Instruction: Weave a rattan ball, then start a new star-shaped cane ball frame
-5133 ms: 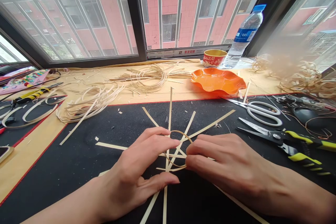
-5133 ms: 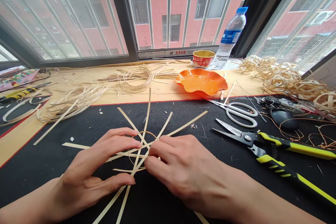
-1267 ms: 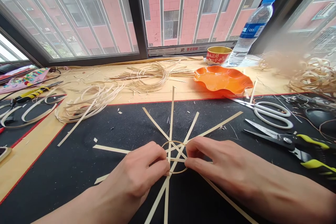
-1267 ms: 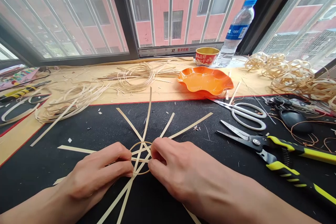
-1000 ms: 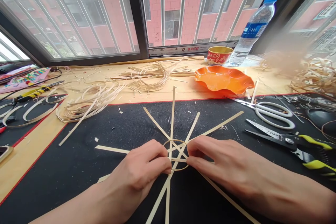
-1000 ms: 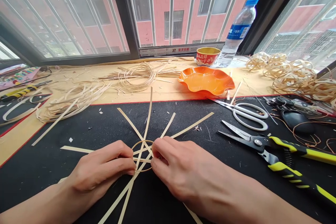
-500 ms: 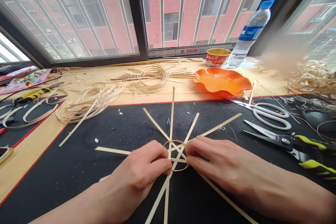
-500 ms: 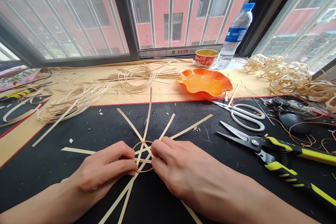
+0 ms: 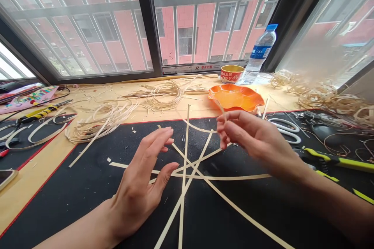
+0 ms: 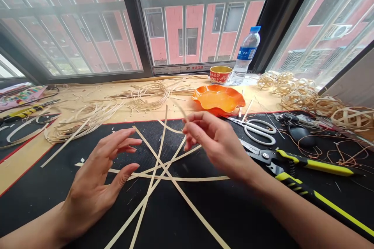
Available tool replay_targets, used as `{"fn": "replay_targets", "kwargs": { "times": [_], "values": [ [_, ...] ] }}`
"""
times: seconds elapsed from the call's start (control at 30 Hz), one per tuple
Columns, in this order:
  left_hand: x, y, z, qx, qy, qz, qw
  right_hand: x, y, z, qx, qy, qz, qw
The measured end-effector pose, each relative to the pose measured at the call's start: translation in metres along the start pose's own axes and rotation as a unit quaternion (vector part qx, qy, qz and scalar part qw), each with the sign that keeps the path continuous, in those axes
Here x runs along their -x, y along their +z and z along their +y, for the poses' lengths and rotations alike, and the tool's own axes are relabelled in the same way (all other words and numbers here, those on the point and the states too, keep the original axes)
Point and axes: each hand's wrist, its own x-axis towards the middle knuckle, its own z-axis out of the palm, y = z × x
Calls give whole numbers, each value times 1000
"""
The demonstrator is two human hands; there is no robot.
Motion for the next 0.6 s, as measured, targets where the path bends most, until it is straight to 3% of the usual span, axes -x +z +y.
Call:
{"fn": "replay_targets", "kwargs": {
  "times": [0.13, 0.3, 0.43, 0.53, 0.6],
  "values": [
    [1, 2, -2, -4, 9, 2, 1000, -9, -8, 4, -140, 38, 77, 986],
    [2, 2, -2, -8, 17, 0, 1000, -15, -13, 10, -152, 61, 126, 978],
    [2, 2, 1, -19, 25, -10, 999, -23, -31, 5, -70, -2, 233, 970],
    [3, 2, 3, -21, 28, -19, 999, -32, -66, 8, 81, -110, 371, 918],
    [3, 3, 4, -22, 30, -24, 999, -36, -97, 16, 139, -93, 432, 886]
  ]
}}
